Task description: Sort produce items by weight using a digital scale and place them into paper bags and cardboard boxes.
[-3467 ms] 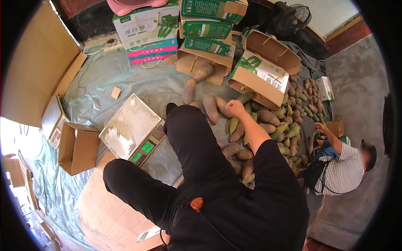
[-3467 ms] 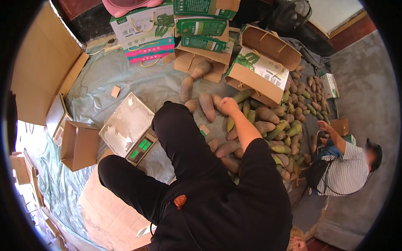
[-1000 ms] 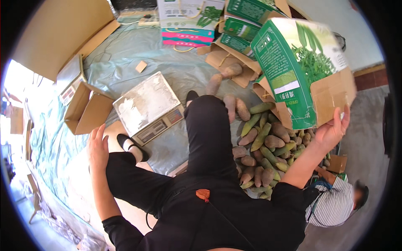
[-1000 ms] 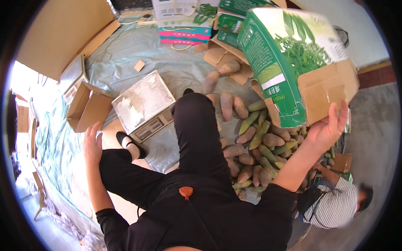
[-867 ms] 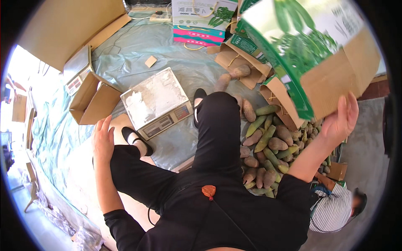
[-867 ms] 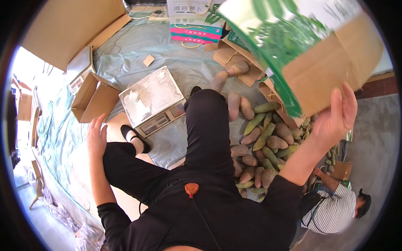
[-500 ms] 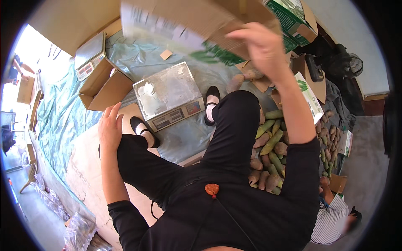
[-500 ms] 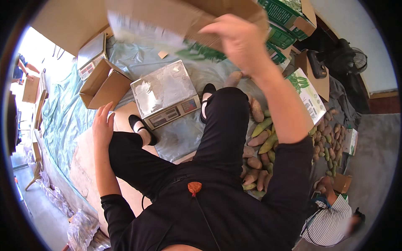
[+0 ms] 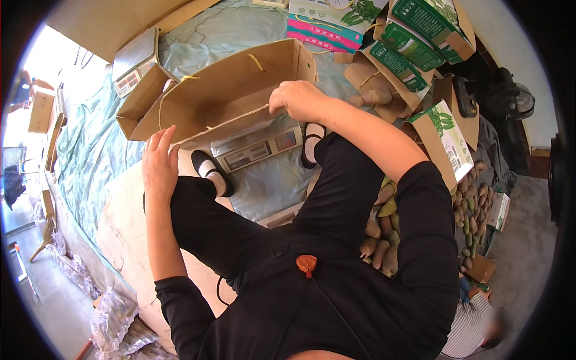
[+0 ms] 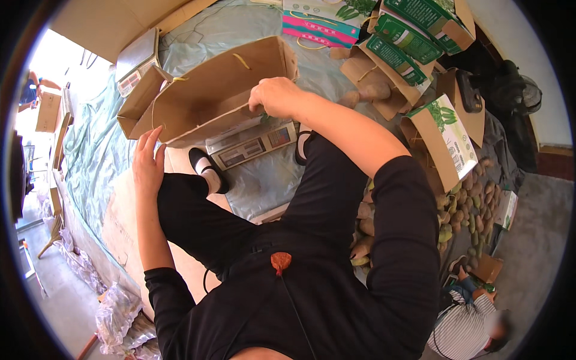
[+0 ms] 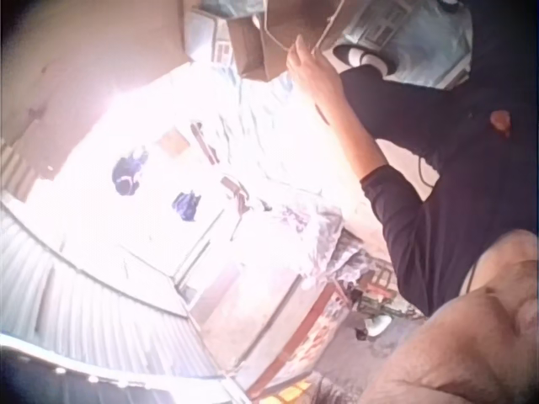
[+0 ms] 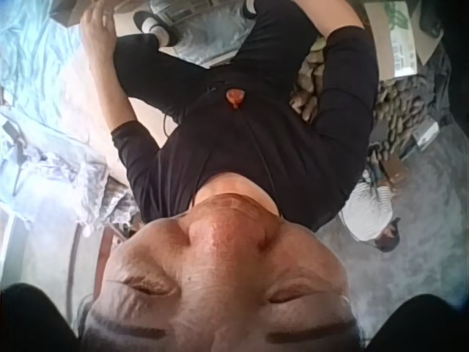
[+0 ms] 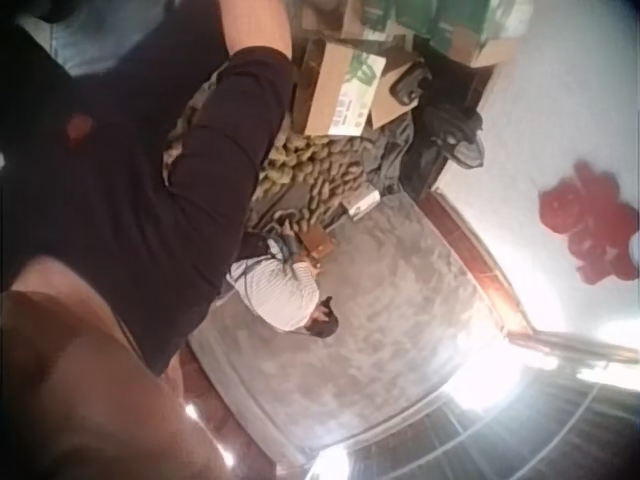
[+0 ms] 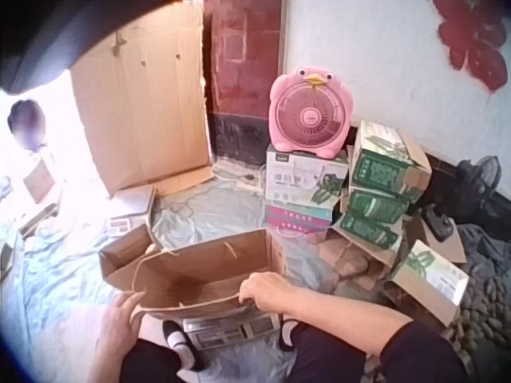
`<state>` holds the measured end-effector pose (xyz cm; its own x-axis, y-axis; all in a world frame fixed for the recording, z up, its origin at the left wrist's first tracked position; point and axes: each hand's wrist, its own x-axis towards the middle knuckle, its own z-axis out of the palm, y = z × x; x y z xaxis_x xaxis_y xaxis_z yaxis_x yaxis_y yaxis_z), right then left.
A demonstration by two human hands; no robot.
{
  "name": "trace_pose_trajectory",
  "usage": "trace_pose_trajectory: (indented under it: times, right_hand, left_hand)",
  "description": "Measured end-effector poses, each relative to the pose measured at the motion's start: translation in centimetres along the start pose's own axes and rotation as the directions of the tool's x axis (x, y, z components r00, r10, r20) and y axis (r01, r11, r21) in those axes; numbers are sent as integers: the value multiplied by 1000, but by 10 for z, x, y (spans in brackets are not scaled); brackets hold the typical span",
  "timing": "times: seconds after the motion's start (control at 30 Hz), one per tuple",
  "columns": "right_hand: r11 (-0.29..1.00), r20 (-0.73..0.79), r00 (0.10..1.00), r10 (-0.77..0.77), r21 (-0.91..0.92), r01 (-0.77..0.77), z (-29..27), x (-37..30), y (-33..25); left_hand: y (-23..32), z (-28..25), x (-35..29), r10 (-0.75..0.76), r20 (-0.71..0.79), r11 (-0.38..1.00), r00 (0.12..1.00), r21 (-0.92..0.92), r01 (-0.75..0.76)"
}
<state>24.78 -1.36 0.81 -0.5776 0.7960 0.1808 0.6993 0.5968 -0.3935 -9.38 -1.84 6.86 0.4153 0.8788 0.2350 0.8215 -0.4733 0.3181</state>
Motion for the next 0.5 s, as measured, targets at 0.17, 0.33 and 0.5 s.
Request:
trace_pose_trajectory:
  times: [0.17, 0.33, 0.5]
  right_hand:
    - [943, 156, 940, 303, 90, -319, -2, -10, 12]
    - [891, -105, 918, 383, 304, -337, -50, -40, 10]
    - [735, -238, 738, 632, 487, -472, -65, -145, 27]
  left_hand:
    - [3, 5, 4, 11, 87, 1000, 996, 5, -11]
    - [-1, 12, 8, 43, 95, 999, 995, 11, -44]
    - [2, 11, 10, 17, 121, 999, 993, 32, -21]
